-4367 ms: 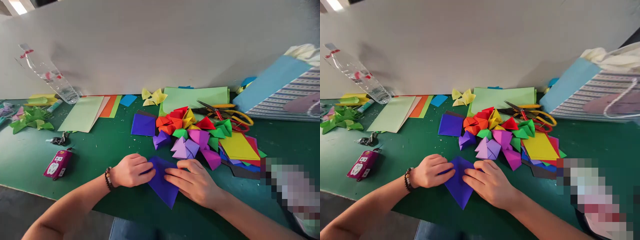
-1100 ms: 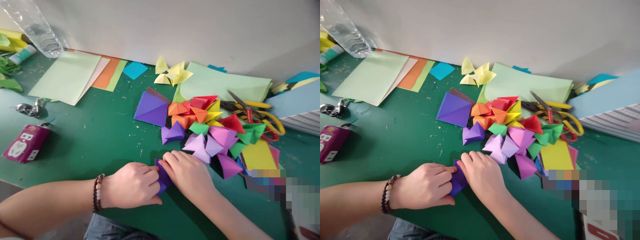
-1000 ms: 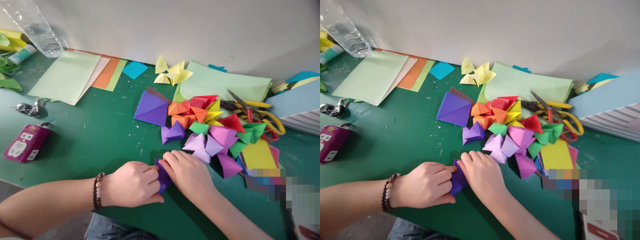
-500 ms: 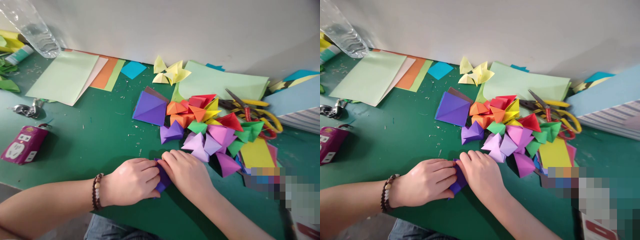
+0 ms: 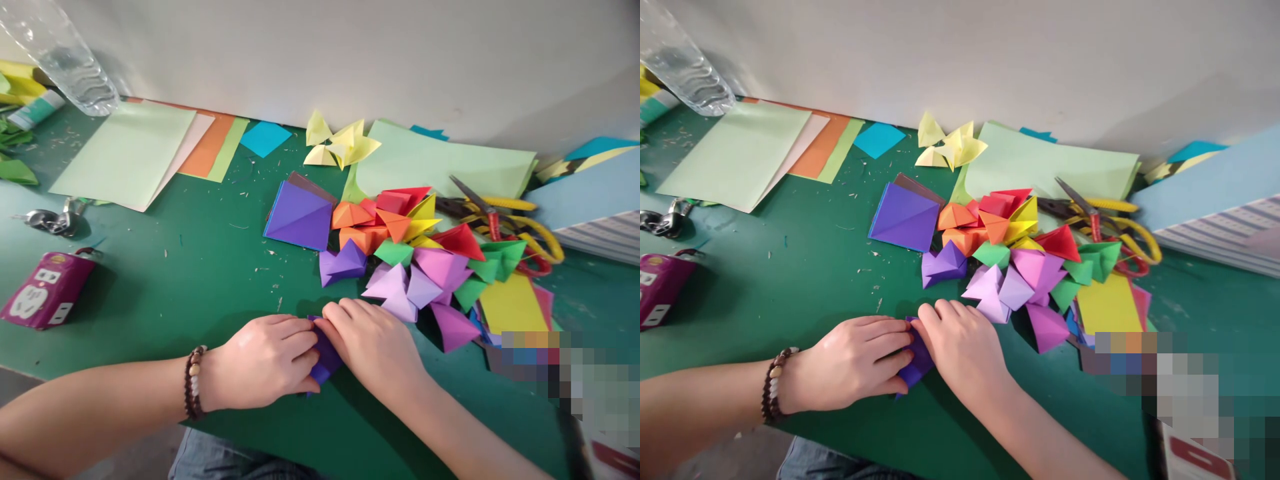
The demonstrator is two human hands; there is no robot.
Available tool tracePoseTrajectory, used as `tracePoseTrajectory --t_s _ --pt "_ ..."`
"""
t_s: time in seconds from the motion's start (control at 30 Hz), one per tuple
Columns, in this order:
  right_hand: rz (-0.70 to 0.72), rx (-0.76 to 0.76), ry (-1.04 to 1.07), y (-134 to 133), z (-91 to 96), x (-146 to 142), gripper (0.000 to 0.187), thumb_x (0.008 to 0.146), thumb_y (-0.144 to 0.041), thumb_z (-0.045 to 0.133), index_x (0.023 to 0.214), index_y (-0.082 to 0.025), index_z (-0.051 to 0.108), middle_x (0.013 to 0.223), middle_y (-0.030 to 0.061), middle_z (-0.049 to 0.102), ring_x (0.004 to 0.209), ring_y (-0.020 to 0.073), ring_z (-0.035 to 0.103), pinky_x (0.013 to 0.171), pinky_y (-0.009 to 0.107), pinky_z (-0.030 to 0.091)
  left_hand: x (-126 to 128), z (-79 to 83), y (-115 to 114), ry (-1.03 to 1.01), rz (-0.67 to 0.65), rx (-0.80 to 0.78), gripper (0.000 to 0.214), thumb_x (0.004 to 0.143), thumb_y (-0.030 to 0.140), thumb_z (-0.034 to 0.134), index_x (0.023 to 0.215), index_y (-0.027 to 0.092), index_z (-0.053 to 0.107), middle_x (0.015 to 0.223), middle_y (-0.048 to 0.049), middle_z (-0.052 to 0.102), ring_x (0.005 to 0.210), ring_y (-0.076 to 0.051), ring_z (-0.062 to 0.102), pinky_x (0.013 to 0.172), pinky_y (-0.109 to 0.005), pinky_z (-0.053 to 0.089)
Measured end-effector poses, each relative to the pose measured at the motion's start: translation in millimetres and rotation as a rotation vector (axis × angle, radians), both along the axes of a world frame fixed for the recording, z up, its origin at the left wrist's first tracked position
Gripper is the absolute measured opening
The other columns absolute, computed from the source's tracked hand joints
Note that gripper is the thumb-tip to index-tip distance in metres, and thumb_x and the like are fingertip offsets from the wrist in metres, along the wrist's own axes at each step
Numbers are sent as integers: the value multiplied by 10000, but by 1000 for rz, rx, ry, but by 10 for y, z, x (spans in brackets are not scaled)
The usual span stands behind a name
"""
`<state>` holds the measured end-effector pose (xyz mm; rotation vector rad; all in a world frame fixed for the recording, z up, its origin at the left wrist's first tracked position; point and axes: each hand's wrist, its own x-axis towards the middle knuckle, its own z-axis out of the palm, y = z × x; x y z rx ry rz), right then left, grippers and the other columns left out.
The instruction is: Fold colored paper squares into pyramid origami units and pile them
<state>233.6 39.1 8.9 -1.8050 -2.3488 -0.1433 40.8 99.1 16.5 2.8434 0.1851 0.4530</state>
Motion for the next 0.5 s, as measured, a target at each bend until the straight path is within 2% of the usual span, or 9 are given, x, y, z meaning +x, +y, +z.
tracePoseTrajectory --t_s 0.27,0.37,0.43,0.5 --pt "1 -11 3 1 -13 -5 340 1006 -339 367 734 -198 515 627 4 514 610 162 480 593 307 257 8 -20 -3 66 21 10 291 918 426 548 884 168 677 930 -50 674 944 -183 650 815 -313 558" --pt "6 30 22 -20 23 12 278 994 -335 404 843 -177 577 693 26 565 666 175 506 615 306 288 13 -21 10 78 14 12 301 907 444 560 877 169 679 918 -47 675 940 -187 651 817 -319 551" --pt "45 75 32 -68 76 23 203 974 -286 452 932 -163 608 802 57 612 742 189 521 658 308 321 13 -19 20 84 11 3 312 895 457 573 882 166 684 918 -48 677 950 -192 648 833 -325 547" --pt "117 98 33 -146 135 25 162 952 -208 479 913 -163 630 830 65 622 770 193 511 685 313 334 8 -16 28 83 2 -4 321 879 466 592 904 162 689 931 -51 680 959 -196 644 839 -330 544"
